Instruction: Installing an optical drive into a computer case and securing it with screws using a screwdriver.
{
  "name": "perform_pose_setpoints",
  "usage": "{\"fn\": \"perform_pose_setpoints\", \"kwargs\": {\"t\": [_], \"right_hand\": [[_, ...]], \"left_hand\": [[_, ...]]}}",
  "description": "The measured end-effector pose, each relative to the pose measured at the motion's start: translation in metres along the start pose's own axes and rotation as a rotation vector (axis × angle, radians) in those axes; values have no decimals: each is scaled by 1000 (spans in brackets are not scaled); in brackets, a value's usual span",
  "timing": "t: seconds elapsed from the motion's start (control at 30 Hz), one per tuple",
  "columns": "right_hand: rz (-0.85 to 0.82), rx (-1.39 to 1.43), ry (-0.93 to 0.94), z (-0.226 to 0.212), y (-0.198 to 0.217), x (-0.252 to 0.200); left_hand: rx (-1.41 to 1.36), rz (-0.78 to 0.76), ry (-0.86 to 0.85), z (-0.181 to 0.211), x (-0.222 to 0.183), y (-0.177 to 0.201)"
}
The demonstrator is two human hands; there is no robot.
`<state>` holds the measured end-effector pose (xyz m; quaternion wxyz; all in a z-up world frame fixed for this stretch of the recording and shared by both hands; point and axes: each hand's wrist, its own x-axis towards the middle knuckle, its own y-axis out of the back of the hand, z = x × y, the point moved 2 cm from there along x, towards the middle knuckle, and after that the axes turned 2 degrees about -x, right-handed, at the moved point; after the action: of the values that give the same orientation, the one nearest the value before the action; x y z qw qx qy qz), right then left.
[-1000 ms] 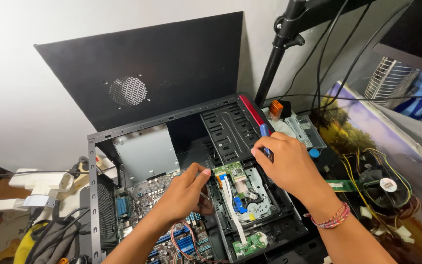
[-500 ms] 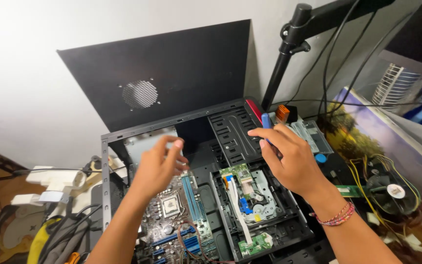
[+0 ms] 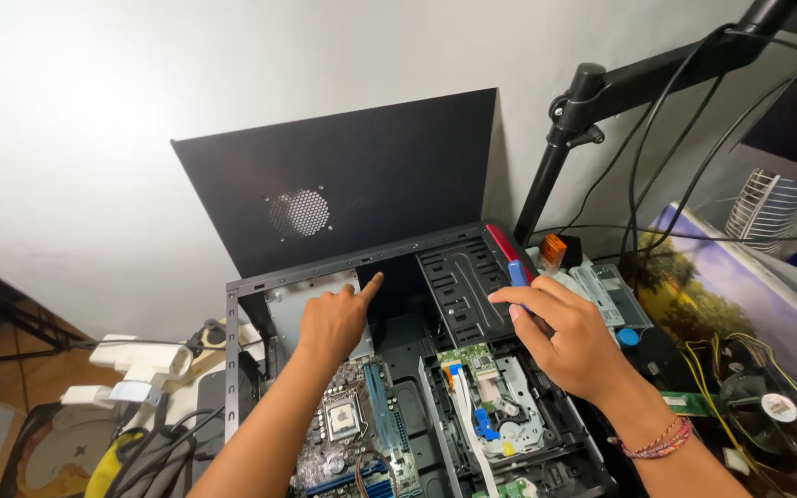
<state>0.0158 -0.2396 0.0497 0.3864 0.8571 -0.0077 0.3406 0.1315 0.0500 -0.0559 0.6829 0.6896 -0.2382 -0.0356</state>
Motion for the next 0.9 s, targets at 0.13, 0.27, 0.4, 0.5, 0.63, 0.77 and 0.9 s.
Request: {"fn": "perform_pose_setpoints", "kwargs": {"t": [0.13, 0.27, 0.4, 0.5, 0.63, 0.77, 0.9], "right_hand": [[27, -56, -43, 10, 2, 0], [36, -24, -66, 13, 3, 0], [39, -23, -57, 13, 4, -2], [32, -24, -56, 12, 4, -3], [37, -20, -61, 14, 4, -4], [58, -46, -22, 15, 4, -6], [51, -15, -62, 15, 4, -7]], "left_hand": [[138, -127, 8, -2, -1, -41], [253, -89, -7, -4, -3, -64], [277, -38, -33, 3, -3, -60], [305, -33, -44, 9, -4, -55], [365, -41, -82, 19, -3, -46], [380, 18, -120, 29, -5, -41], [421, 18, -139, 34, -5, -25]]}}
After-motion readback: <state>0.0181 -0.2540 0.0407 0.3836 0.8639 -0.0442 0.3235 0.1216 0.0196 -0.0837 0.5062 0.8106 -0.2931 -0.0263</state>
